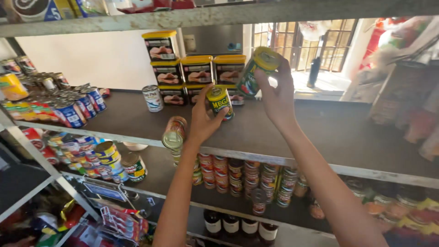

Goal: Organizing and stacking various canned food items on shelves in a grocery store.

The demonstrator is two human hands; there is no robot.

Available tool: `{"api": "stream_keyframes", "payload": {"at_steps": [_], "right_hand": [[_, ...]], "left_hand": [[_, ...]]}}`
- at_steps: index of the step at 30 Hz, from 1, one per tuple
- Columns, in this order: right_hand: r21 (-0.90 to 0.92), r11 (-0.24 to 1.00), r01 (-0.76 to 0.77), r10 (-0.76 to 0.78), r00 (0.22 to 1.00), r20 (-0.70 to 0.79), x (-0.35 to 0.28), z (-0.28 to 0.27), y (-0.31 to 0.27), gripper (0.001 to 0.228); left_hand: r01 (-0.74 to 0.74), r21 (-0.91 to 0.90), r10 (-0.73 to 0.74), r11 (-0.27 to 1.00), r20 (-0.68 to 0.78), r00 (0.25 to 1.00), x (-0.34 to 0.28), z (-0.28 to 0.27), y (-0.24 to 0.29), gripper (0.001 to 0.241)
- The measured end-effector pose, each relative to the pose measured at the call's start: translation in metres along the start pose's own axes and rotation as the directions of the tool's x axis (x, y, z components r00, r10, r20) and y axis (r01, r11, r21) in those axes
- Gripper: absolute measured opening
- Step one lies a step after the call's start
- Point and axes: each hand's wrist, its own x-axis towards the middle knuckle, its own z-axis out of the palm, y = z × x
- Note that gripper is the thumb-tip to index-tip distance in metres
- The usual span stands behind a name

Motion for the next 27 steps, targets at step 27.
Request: {"api": "stream_keyframes", "payload": {"at_steps": [27], "right_hand": [[-0.227,0.949,-0.221,0.272,0.936,0.223,-0.036,-0.099,-0.001,0.058]], "left_hand": [[0.278,-0.271,-0.126,0.922,0.467,0.875,-0.025,0.105,0.044,0.073]]}}
